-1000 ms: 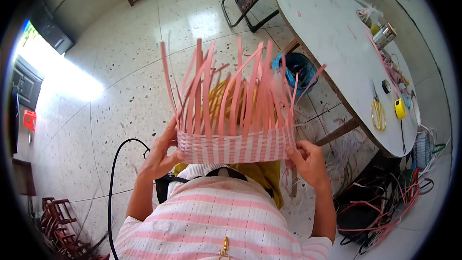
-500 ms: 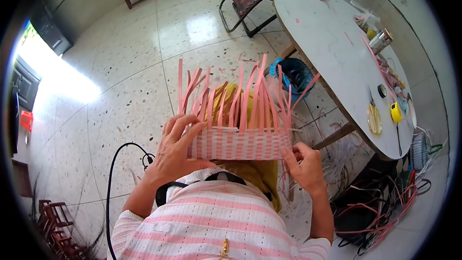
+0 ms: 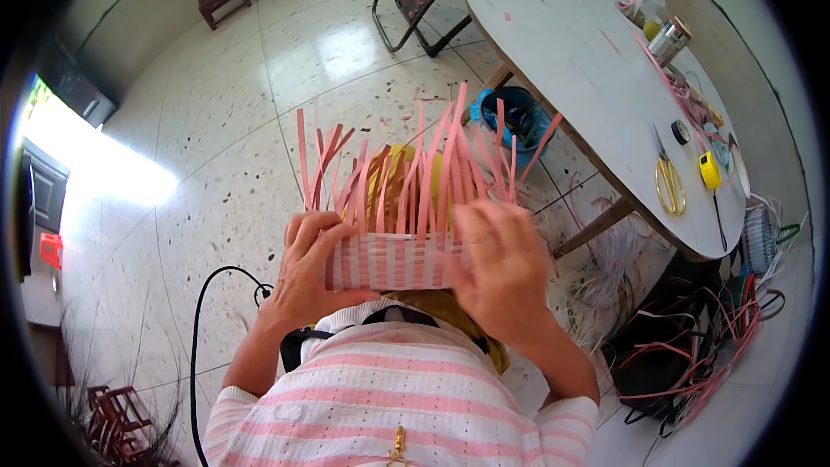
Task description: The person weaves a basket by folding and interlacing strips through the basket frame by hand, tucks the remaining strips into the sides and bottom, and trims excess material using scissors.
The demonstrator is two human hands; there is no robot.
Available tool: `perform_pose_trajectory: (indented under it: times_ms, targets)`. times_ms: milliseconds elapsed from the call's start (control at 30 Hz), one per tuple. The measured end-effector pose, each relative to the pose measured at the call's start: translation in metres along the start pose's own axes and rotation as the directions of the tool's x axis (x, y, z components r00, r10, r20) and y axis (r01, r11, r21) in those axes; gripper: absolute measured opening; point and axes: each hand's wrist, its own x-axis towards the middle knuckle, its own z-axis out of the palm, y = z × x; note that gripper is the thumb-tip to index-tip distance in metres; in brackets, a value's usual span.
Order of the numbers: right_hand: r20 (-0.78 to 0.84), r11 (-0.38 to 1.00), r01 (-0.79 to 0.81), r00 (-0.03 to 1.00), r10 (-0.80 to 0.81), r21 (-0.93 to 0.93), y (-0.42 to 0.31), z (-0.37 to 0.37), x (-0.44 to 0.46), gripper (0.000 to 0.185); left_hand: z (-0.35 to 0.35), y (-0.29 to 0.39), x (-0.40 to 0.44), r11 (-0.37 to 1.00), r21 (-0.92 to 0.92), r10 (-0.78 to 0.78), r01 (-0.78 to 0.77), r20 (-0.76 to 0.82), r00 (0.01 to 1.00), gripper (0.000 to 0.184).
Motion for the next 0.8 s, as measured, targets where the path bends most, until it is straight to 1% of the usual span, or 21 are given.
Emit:
perform_pose_trajectory:
  times_ms: [33, 67, 133, 167, 233, 267, 300, 333, 367, 433, 467, 500, 533, 567, 600, 667, 700, 767, 800]
  targets:
    - [0.009, 0.987, 0.075, 0.997, -0.077, 0.139, -0.006, 0.004, 0.006, 0.054, 0.001, 0.001, 0.000, 1.000, -0.012, 0.006, -0.006, 0.009, 1.000, 0.079]
    - [0.003, 0.989, 0.067, 0.998, -0.068, 0.134, -0.011, 0.009, 0.008, 0.054, 0.002, 0.000, 0.000, 1.000, -0.012, 0.017, -0.016, 0.015, 1.000, 0.079]
    - [0.093, 0.965, 0.133, 0.983, -0.157, 0.228, -0.017, 0.024, 0.009, 0.057, 0.002, -0.001, -0.001, 1.000, 0.013, 0.018, -0.018, -0.007, 1.000, 0.082]
    - [0.089, 0.967, 0.125, 0.985, -0.148, 0.221, -0.019, 0.029, 0.008, 0.057, 0.001, -0.002, -0.001, 1.000, 0.010, 0.028, -0.028, -0.001, 1.000, 0.082]
    - [0.163, 0.972, 0.138, 0.972, -0.170, 0.192, -0.019, 0.037, 0.002, 0.057, 0.002, -0.002, 0.000, 0.997, 0.072, 0.033, -0.032, -0.015, 0.999, 0.087]
    - [0.140, 0.971, 0.136, 0.976, -0.165, 0.196, -0.017, 0.040, -0.001, 0.052, 0.003, -0.002, 0.001, 0.997, 0.058, 0.048, -0.048, -0.006, 0.999, 0.087]
    - [0.142, 0.976, 0.119, 0.979, -0.146, 0.181, -0.015, 0.040, -0.002, 0.052, 0.003, 0.001, 0.002, 0.998, 0.064, 0.026, -0.025, -0.018, 0.999, 0.089]
    - [0.131, 0.973, 0.111, 0.982, -0.139, 0.203, -0.013, 0.040, -0.003, 0.053, 0.004, 0.004, 0.004, 0.998, 0.070, 0.001, 0.001, -0.030, 1.000, 0.090]
    - [0.118, 0.968, 0.106, 0.984, -0.135, 0.229, -0.012, 0.040, -0.005, 0.054, 0.002, 0.008, 0.007, 0.998, 0.061, 0.010, -0.009, -0.022, 1.000, 0.090]
    - [0.099, 0.965, 0.087, 0.988, -0.115, 0.246, -0.010, 0.040, -0.007, 0.054, -0.007, 0.020, 0.016, 0.994, 0.104, -0.025, 0.016, 0.086, 0.996, 0.091]
    - [0.080, 0.959, 0.080, 0.991, -0.105, 0.270, -0.010, 0.040, -0.007, 0.054, -0.008, 0.021, 0.018, 0.994, 0.106, -0.024, 0.015, 0.088, 0.996, 0.091]
    - [0.078, 0.959, 0.079, 0.992, -0.104, 0.272, -0.009, 0.041, -0.008, 0.054, -0.009, 0.021, 0.021, 0.992, 0.128, 0.009, -0.022, 0.097, 0.995, 0.086]
    - [0.029, 0.942, 0.069, 0.996, -0.083, 0.328, -0.007, 0.040, -0.008, 0.052, -0.009, 0.021, 0.024, 0.987, 0.148, 0.044, -0.060, 0.107, 0.993, 0.080]
    - [-0.019, 0.922, 0.060, 0.998, -0.057, 0.382, -0.005, 0.039, -0.010, 0.050, -0.009, 0.021, 0.027, 0.987, 0.149, 0.049, -0.065, 0.110, 0.993, 0.080]
    - [-0.021, 0.924, 0.055, 0.998, -0.051, 0.379, -0.003, 0.036, -0.013, 0.050, -0.009, 0.021, 0.030, 0.988, 0.139, 0.047, -0.064, 0.127, 0.991, 0.079]
    - [-0.095, 0.927, 0.044, 0.995, -0.009, 0.372, 0.004, 0.026, -0.017, 0.049, -0.010, 0.020, 0.033, 0.989, 0.130, 0.050, -0.069, 0.146, 0.988, 0.078]
    - [-0.098, 0.927, 0.041, 0.995, -0.005, 0.372, 0.010, 0.023, -0.021, 0.049, -0.011, 0.020, 0.034, 0.993, 0.103, 0.044, -0.062, 0.167, 0.985, 0.078]
    - [-0.123, 0.957, 0.009, 0.992, 0.028, 0.290, 0.025, 0.012, -0.030, 0.044, -0.012, 0.017, 0.035, 0.995, 0.074, 0.044, -0.059, 0.191, 0.981, 0.077]
    - [-0.127, 0.970, -0.036, 0.990, 0.068, 0.242, 0.032, 0.005, -0.035, 0.042, -0.011, 0.015, 0.035, 0.996, 0.065, 0.045, -0.059, 0.190, 0.981, 0.076]
